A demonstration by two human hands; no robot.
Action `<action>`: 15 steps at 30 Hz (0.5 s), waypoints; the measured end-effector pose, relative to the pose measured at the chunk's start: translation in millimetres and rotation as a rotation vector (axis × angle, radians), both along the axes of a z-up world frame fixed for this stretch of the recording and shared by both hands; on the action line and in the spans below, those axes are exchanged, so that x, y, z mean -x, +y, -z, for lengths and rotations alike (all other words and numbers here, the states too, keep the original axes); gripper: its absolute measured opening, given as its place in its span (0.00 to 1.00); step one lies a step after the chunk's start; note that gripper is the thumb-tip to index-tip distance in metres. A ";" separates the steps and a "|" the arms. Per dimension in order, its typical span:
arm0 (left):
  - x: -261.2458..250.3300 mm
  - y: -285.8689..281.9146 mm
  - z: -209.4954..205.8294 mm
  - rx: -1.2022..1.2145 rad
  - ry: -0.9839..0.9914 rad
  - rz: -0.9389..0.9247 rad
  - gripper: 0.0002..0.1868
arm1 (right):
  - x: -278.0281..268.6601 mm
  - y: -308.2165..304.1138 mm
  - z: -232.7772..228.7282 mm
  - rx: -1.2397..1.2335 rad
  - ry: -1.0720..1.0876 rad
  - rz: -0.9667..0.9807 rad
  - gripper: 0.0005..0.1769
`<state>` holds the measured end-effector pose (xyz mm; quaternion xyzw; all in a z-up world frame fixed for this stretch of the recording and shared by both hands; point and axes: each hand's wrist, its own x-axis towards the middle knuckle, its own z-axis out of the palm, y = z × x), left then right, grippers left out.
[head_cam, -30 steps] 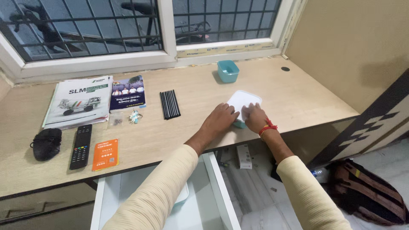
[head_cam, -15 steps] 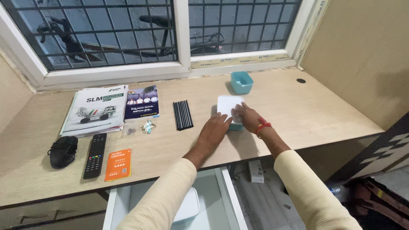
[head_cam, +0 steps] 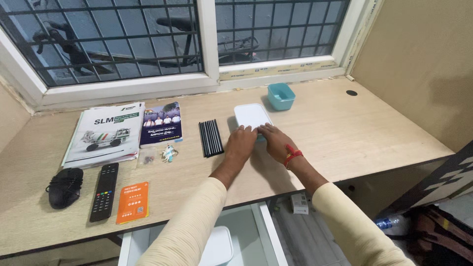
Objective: The person places small colorful cylindrical objects into a light blue container inside an open drawer. The person then closes the container with a white lid and moves it to the desk surface. The person also moves a stack of black pens and a larger light blue container on the desk.
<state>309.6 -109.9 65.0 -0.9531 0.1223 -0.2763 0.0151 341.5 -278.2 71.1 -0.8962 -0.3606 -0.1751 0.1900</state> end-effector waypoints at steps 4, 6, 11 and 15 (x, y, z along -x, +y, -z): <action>-10.2 11.4 -2.6 -0.040 -0.027 -0.038 0.10 | -13.4 8.0 6.5 0.067 -0.033 -0.031 0.36; -14.5 16.5 -2.0 -0.016 -0.042 -0.044 0.09 | -22.4 15.4 10.1 0.090 -0.009 -0.005 0.36; -26.0 27.4 -2.3 0.034 -0.032 -0.041 0.09 | -42.2 28.5 14.9 0.149 -0.036 0.012 0.36; -34.0 32.5 -1.5 0.011 0.041 -0.066 0.16 | -49.4 35.7 15.4 0.175 -0.065 0.028 0.36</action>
